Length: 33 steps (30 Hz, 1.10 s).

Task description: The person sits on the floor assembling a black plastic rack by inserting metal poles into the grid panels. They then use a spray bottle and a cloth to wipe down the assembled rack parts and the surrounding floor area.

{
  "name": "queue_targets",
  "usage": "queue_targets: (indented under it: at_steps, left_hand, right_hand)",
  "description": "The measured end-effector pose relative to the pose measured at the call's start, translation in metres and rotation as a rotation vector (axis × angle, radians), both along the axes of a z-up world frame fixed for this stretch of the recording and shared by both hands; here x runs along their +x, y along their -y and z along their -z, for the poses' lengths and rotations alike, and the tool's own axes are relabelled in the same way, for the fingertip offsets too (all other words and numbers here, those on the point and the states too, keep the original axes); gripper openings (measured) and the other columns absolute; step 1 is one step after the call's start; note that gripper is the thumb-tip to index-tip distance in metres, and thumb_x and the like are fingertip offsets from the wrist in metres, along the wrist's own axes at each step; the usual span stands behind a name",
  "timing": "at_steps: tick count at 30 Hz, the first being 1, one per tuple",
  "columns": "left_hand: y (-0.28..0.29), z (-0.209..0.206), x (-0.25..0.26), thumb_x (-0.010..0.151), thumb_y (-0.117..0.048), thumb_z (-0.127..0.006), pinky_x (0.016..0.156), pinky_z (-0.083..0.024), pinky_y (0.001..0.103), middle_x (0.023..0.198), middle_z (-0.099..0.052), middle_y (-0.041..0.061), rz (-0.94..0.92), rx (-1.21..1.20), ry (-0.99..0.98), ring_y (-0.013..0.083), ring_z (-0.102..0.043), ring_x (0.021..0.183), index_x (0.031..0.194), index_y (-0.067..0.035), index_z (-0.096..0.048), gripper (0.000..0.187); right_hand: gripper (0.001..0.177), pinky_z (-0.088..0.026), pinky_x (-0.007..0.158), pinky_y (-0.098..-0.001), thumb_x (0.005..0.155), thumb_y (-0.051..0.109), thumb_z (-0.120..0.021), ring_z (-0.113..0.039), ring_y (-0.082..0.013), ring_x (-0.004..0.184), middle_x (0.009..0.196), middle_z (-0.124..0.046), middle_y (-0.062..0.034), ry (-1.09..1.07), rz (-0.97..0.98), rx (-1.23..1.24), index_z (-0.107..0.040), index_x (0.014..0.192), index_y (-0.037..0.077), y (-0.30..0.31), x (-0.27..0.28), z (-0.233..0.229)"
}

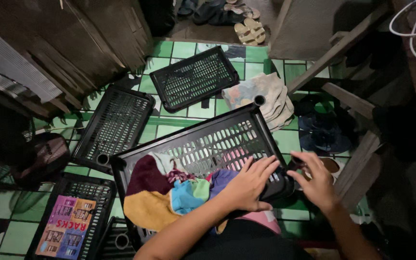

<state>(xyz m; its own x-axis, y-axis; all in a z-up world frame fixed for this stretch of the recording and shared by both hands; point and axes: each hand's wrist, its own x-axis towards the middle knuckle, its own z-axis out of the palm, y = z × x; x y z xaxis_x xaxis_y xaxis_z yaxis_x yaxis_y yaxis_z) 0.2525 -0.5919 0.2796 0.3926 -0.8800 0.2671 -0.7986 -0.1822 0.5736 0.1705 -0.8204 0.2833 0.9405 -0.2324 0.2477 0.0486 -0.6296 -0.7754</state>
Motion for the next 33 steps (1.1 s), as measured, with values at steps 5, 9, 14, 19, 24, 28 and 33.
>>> queue_targets:
  at_steps: [5, 9, 14, 19, 24, 28, 33]
  left_hand:
    - [0.016, 0.004, -0.005, 0.056, -0.046, -0.086, 0.120, -0.023, 0.065, 0.163, -0.031, 0.022, 0.047, 0.097, 0.094, 0.0439, -0.039, 0.146, 0.160, -0.005, -0.022, 0.129]
    - [0.021, 0.012, -0.010, 0.059, -0.044, -0.083, 0.118, -0.024, 0.068, 0.167, -0.029, 0.019, 0.027, 0.141, 0.184, 0.0429, -0.040, 0.147, 0.162, -0.008, -0.022, 0.125]
    - [0.019, 0.020, -0.011, 0.062, -0.045, -0.081, 0.120, -0.025, 0.068, 0.169, -0.027, 0.019, 0.028, 0.110, 0.181, 0.0443, -0.042, 0.145, 0.162, -0.010, -0.023, 0.121]
    - [0.018, 0.017, -0.009, 0.063, -0.044, -0.082, 0.119, -0.026, 0.068, 0.169, -0.026, 0.015, 0.039, 0.138, 0.191, 0.0434, -0.043, 0.145, 0.162, -0.019, -0.025, 0.117]
    - [0.015, 0.011, -0.009, 0.063, -0.044, -0.081, 0.118, -0.027, 0.070, 0.169, -0.026, 0.009, 0.048, 0.122, 0.150, 0.0426, -0.038, 0.147, 0.162, -0.021, -0.026, 0.116]
    - [0.014, 0.015, -0.009, 0.063, -0.044, -0.081, 0.117, -0.028, 0.071, 0.171, -0.026, 0.006, 0.049, 0.083, 0.182, 0.0387, -0.035, 0.152, 0.162, -0.018, -0.028, 0.115]
    - [0.014, 0.016, -0.007, 0.064, -0.044, -0.080, 0.117, -0.029, 0.071, 0.171, -0.027, 0.005, 0.048, 0.064, 0.178, 0.0359, -0.035, 0.153, 0.162, -0.014, -0.029, 0.114]
  right_hand:
    - [0.051, -0.052, 0.086, -0.0309, 0.075, 0.000, -0.083, -0.066, -0.0230, 0.104, 0.114, -0.066, -0.0104, 0.197, 0.042, -0.102, -0.060, 0.120, 0.003, -0.003, -0.018, 0.029]
    - [0.049, -0.054, 0.091, -0.0315, 0.077, 0.000, -0.081, -0.066, -0.0216, 0.110, 0.117, -0.063, -0.0114, 0.277, -0.004, -0.028, -0.057, 0.119, 0.002, 0.001, -0.017, 0.049]
    - [0.050, -0.054, 0.097, -0.0358, 0.079, -0.004, -0.078, -0.066, -0.0263, 0.115, 0.122, -0.061, -0.0140, 0.286, 0.027, -0.065, -0.057, 0.123, 0.003, -0.001, -0.016, 0.059]
    - [0.055, -0.052, 0.100, -0.0377, 0.076, -0.006, -0.079, -0.064, -0.0285, 0.116, 0.122, -0.063, -0.0127, 0.187, 0.030, -0.170, -0.058, 0.125, 0.008, 0.002, -0.010, 0.064]
    - [0.070, -0.047, 0.099, -0.0349, 0.075, -0.004, -0.071, -0.057, -0.0234, 0.127, 0.135, -0.054, -0.0111, 0.095, -0.130, 0.436, -0.047, 0.139, 0.010, 0.016, -0.005, 0.078]
    - [0.054, -0.046, 0.085, -0.0334, 0.099, 0.040, -0.042, -0.060, -0.0180, 0.121, 0.142, -0.062, -0.0077, -0.208, 0.023, 1.150, -0.053, 0.146, 0.015, 0.038, -0.013, 0.101]
    - [0.049, -0.048, 0.103, -0.0406, 0.109, 0.033, -0.045, -0.061, -0.0221, 0.119, 0.131, -0.063, -0.0142, -0.282, 0.059, 1.411, -0.053, 0.138, -0.004, 0.034, -0.012, 0.145]
